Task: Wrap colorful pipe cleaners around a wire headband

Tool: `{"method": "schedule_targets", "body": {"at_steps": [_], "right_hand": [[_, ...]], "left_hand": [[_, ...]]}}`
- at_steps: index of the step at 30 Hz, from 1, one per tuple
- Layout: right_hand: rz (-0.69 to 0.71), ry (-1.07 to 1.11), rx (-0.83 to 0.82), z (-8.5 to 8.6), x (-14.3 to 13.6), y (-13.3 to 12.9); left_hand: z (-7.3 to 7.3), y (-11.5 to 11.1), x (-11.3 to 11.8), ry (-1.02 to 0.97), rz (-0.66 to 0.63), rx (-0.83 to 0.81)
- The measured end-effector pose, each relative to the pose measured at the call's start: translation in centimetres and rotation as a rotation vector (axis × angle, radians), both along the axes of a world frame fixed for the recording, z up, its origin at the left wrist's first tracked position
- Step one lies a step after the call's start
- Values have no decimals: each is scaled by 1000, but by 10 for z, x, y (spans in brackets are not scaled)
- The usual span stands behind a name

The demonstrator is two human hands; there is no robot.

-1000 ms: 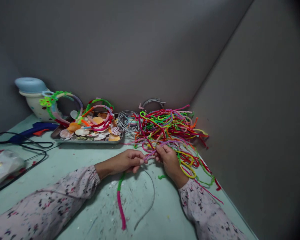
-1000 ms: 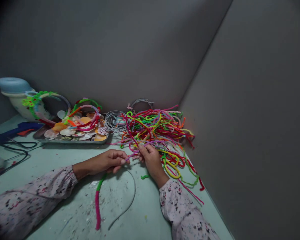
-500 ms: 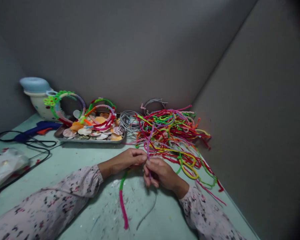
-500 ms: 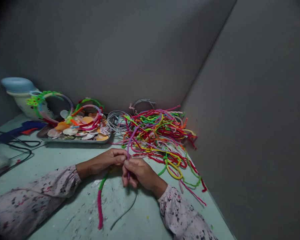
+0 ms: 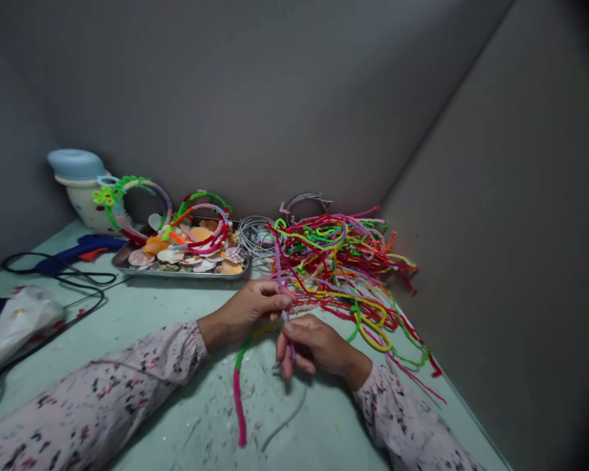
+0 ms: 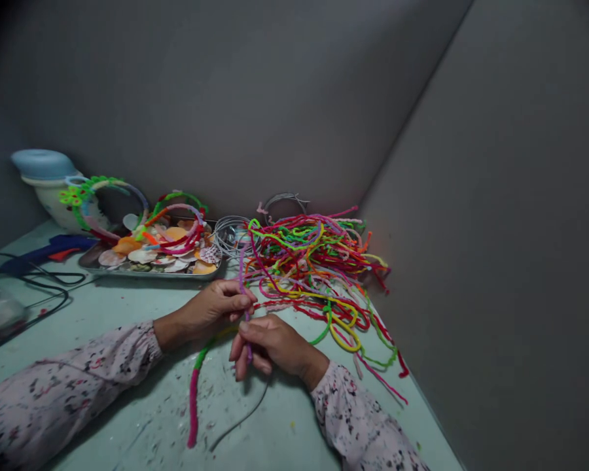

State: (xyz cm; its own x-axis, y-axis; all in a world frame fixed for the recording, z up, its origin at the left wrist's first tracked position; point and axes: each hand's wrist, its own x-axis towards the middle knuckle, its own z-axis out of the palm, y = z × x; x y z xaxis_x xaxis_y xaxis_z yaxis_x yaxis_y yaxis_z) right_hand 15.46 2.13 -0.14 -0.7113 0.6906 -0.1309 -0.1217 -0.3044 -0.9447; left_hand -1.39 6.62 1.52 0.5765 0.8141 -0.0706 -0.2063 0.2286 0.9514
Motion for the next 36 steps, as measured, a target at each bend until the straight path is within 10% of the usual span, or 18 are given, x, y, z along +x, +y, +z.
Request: {"method": "schedule_targets", "body": {"at_steps": [36], "right_hand": [[183, -217, -256, 11, -6, -11]], "left_hand": [[-3, 21, -8, -85, 146, -26]]}}
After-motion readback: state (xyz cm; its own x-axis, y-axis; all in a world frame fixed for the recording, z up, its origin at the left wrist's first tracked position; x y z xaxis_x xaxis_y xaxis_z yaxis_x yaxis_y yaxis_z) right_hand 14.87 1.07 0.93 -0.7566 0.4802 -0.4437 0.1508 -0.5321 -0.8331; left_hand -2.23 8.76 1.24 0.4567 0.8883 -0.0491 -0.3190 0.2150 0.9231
